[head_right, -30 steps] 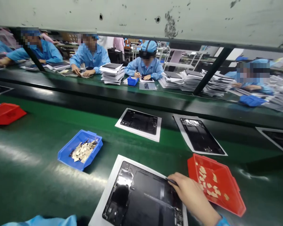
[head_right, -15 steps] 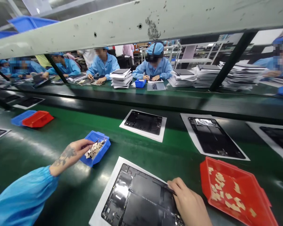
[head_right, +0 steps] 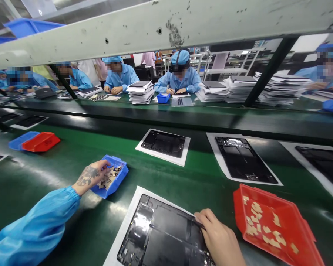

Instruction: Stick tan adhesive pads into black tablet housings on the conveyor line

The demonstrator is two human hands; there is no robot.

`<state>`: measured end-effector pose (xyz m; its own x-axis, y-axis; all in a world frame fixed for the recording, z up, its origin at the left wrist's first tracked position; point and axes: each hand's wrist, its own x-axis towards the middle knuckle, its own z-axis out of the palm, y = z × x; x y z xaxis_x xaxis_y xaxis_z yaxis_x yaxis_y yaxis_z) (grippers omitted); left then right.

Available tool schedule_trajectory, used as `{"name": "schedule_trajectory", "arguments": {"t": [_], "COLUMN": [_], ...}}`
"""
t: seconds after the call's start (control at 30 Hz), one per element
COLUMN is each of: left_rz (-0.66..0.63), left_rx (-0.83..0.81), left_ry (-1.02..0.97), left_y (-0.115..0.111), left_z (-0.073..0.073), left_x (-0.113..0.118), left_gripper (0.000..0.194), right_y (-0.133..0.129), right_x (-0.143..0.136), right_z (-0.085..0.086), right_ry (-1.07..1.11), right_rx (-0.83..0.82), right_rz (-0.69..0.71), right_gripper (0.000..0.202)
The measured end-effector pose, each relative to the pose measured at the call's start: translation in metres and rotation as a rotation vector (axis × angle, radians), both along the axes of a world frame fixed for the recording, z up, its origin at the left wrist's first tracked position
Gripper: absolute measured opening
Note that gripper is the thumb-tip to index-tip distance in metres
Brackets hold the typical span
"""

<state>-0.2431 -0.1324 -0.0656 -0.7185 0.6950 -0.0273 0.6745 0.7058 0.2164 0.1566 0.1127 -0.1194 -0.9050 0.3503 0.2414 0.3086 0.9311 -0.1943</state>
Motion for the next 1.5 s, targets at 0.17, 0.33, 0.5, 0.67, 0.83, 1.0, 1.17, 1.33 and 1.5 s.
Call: {"name": "schedule_trajectory", "arguments": {"t": [0.17,0.33,0.5,0.67,0.83,1.0,1.17,1.33,1.5], "left_rz": [0.002,0.001,0.026,-0.192,-0.262,-0.265,-0.345,-0.348,-0.342], "left_rx": [-0.050,-0.027,0.052,0.471,0.633,0.513,0.436,0.418,0.425], "left_ry": [0.052,0.165,0.321,-0.252,-1.248,-1.679,-1.697,-1.725,-1.807], "left_y": [-0.003,0.000,0.008,0.051,0.123,0.174,0.195,0.211,0.223], "left_z": [0.014,0.039,0.070,0.085,0.073,0.051,0.046,0.040,0.031], "left_x": [-0.003,0.008,0.044,0.110,0.188,0.253,0.283,0.302,0.320], "left_gripper": [0.017,0.018,0.026,0.018,0.024,0.030,0.024,0.021,0.023], "right_y": [0.000,-0.001,-0.008,-0.020,-0.019,-0.008,0.000,0.009,0.019], "right_x": [0.000,0.002,0.014,0.022,0.028,0.048,0.069,0.077,0.084], "right_z": [-0.001,0.000,0.021,0.046,0.061,0.077,0.083,0.081,0.074], "right_ry": [-0.039,0.029,0.266,0.301,0.289,0.406,0.518,0.567,0.637], "right_rx": [-0.056,-0.110,-0.098,-0.334,-0.569,-0.748,-0.896,-0.981,-0.987], "right_rz": [-0.006,-0.051,-0.086,-0.092,-0.222,-0.352,-0.460,-0.459,-0.490], "right_gripper": [0.032,0.028,0.027,0.022,0.026,0.024,0.024,0.027,0.027]}}
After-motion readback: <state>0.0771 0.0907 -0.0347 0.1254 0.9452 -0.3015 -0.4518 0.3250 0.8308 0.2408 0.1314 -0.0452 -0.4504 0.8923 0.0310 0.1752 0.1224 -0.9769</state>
